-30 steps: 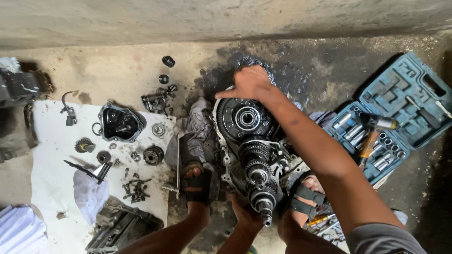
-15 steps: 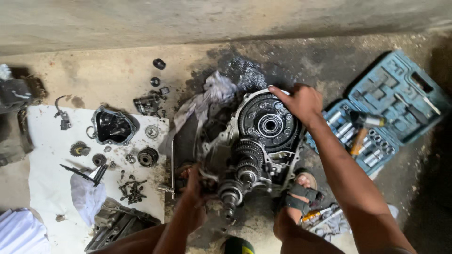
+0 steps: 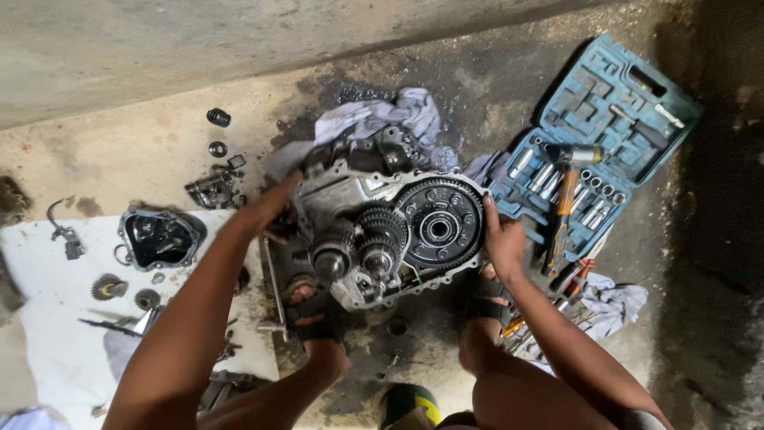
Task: The person sits on the floor and works on a disassembled engine block, using a wrench to tighten bolts and adjusting internal gears and shafts by hand. Tools and parts are laid out on the floor around the engine.
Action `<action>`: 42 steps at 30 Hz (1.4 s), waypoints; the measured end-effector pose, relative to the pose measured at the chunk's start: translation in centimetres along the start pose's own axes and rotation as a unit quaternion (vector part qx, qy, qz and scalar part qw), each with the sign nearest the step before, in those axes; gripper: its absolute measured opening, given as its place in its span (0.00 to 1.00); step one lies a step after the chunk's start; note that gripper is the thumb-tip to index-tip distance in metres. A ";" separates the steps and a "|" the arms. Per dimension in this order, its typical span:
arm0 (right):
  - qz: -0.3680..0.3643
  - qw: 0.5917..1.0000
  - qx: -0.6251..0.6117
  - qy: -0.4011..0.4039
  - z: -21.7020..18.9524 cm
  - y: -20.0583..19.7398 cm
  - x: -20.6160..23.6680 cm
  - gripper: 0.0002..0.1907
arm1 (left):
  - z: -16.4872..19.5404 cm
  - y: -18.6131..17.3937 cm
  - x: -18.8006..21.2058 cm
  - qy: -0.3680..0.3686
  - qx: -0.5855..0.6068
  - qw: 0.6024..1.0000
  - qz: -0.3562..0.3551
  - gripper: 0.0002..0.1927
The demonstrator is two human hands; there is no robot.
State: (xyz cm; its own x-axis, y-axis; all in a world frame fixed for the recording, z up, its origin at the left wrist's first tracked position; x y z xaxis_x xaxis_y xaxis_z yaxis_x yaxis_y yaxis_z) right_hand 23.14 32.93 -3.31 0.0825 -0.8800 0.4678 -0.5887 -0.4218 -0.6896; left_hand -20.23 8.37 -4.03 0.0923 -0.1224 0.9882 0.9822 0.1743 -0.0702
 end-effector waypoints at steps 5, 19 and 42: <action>-0.029 0.999 0.013 0.035 2.9 0.6 2.3 0.42 | 5.5 -0.3 1.3 0.160 -0.174 0.972 0.001 0.52; -0.131 0.963 0.127 -0.200 -8.6 -0.6 -0.6 0.32 | -0.8 1.9 5.3 0.278 0.040 0.926 0.251 0.46; -0.127 0.955 0.198 -0.181 -6.1 -3.7 5.3 0.32 | -2.8 7.8 9.4 0.307 0.021 0.861 0.406 0.27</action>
State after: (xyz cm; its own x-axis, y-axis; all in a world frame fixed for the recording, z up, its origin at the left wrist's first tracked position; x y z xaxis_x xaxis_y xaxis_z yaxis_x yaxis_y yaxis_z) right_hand 20.81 31.14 5.08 0.4960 -0.7266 0.4754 -0.1691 -0.6178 -0.7679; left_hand -11.25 5.81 4.35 0.8267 -0.4347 0.3572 0.5483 0.4796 -0.6851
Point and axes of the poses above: each hand's wrist, its own x-axis away from the middle knuckle, its own y-axis out of the palm, z = x × y, the point moved 6 cm from there along -x, towards the middle knuckle, and after that the axes turned 1 degree about -x, right-handed, at the moved point
